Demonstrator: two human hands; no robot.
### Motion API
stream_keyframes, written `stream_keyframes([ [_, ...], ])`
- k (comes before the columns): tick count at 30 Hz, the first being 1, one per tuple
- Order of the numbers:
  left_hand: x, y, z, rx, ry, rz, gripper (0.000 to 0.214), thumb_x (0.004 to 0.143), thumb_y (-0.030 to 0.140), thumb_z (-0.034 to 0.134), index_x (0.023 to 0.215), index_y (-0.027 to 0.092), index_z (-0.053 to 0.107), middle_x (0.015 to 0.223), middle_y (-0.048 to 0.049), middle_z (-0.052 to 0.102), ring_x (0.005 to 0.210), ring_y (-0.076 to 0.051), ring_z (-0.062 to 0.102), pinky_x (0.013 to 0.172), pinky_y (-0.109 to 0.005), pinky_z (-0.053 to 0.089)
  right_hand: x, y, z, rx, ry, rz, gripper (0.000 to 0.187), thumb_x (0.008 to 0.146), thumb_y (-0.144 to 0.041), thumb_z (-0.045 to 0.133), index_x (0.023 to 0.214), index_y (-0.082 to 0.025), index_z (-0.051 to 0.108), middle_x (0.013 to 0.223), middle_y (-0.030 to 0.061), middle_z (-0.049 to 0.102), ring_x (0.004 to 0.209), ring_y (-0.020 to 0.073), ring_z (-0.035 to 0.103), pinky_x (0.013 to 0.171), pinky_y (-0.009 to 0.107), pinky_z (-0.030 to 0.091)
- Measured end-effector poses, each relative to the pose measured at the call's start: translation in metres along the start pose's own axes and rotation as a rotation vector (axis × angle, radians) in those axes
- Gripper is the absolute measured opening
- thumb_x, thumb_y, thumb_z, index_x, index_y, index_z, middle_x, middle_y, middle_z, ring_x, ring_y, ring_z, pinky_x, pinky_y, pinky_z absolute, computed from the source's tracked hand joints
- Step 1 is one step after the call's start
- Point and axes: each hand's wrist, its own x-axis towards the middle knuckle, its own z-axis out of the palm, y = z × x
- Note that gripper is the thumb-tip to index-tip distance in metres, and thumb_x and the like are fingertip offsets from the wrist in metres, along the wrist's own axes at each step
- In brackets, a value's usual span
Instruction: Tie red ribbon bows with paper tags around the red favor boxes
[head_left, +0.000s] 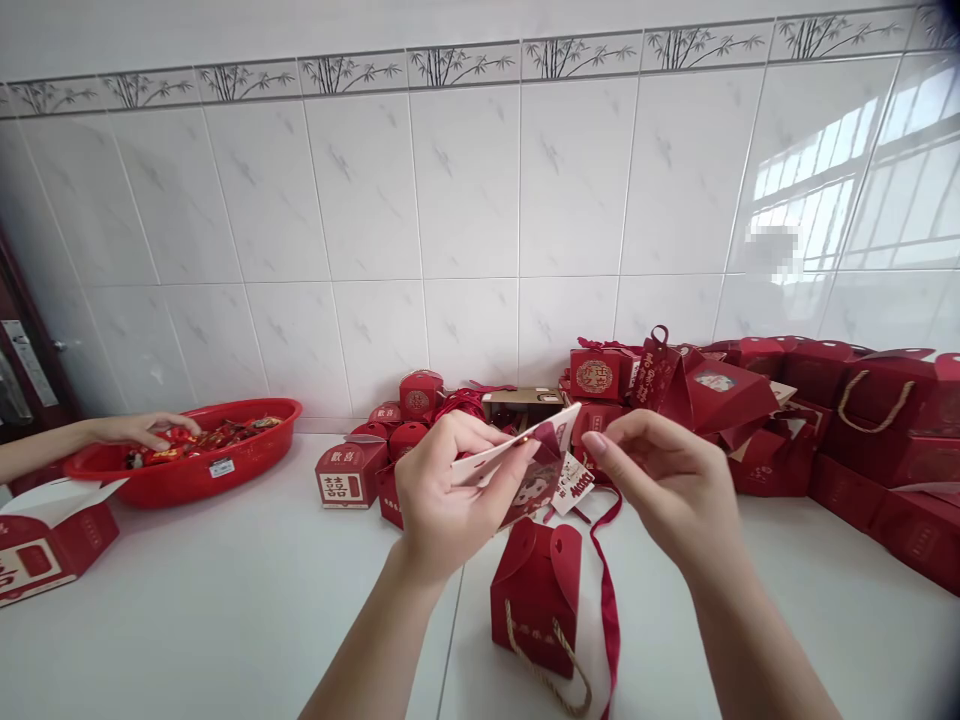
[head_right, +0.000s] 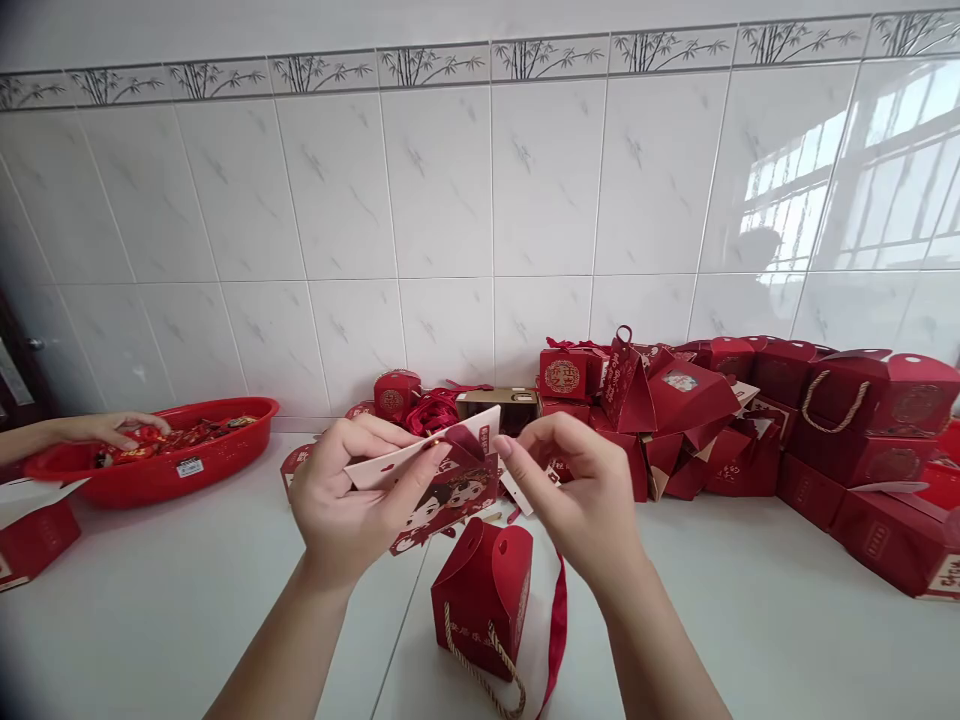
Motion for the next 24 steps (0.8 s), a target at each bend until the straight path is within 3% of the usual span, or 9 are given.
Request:
stream_keyframes([
  [3, -0.001, -0.001, 0.004, 0.037, 0.043, -0.026, 0.028, 0.071, 0.006, 0.075, 0.071, 0.018, 0.049, 0.069, 0.0023, 0.063, 0.062, -0.010, 0.063, 0.054, -0.020, 0.053, -0.003, -0.003, 0.013, -0.025, -0.119, 0.201, 0.027, 0.082, -0.044, 0.066, 0.080, -0.018, 0.066, 0.070, 0.0040, 0.064, 0.061, 0.0143, 0.057, 0.052, 0.024, 0.044],
  [6, -0.002, -0.001, 0.007, 0.085, 0.053, 0.015, 0.029, 0.069, 0.007, 0.075, 0.071, 0.018, 0.049, 0.071, 0.0020, 0.063, 0.062, -0.010, 0.064, 0.054, -0.020, 0.052, -0.004, -0.004, 0.024, 0.031, -0.159, 0.357, 0.036, 0.079, -0.052, 0.066, 0.076, -0.016, 0.064, 0.072, 0.0061, 0.065, 0.062, 0.0161, 0.060, 0.050, 0.024, 0.045],
  [12, -0.004, -0.002, 0.008, 0.098, 0.080, 0.060, 0.030, 0.069, 0.004, 0.074, 0.072, 0.018, 0.048, 0.072, 0.0020, 0.063, 0.063, -0.010, 0.064, 0.054, -0.019, 0.052, -0.002, -0.001, 0.033, 0.605, -0.053, 0.559, 0.037, 0.075, -0.049, 0.072, 0.073, -0.018, 0.052, 0.074, 0.0034, 0.063, 0.069, 0.0147, 0.061, 0.065, 0.027, 0.052],
  [15, -0.006, -0.003, 0.009, 0.070, 0.066, 0.067, 0.029, 0.069, 0.003, 0.074, 0.074, 0.018, 0.049, 0.074, 0.0017, 0.063, 0.064, -0.010, 0.064, 0.054, -0.019, 0.053, -0.002, 0.000, 0.032, 0.780, 0.022, 0.545, 0.037, 0.072, -0.035, 0.078, 0.072, -0.019, 0.045, 0.074, -0.0010, 0.058, 0.064, 0.0099, 0.056, 0.059, 0.021, 0.048],
  [19, -0.008, -0.005, 0.009, 0.026, -0.009, 0.074, 0.029, 0.069, 0.002, 0.073, 0.076, 0.017, 0.049, 0.076, -0.0006, 0.065, 0.064, -0.011, 0.065, 0.052, -0.018, 0.052, -0.002, -0.001, 0.026, 0.914, 0.005, 0.389, 0.023, 0.075, -0.021, 0.074, 0.085, -0.024, 0.054, 0.078, -0.0033, 0.056, 0.065, 0.0085, 0.053, 0.058, 0.019, 0.045],
  [24, -0.007, -0.005, 0.007, 0.057, -0.098, 0.158, 0.028, 0.070, 0.006, 0.074, 0.078, 0.017, 0.049, 0.073, -0.0014, 0.065, 0.064, -0.013, 0.066, 0.052, -0.021, 0.052, -0.006, -0.003, 0.016, 0.785, -0.034, 0.137, 0.011, 0.082, -0.018, 0.068, 0.084, -0.029, 0.068, 0.088, -0.0008, 0.058, 0.080, 0.0114, 0.058, 0.069, 0.023, 0.049],
])
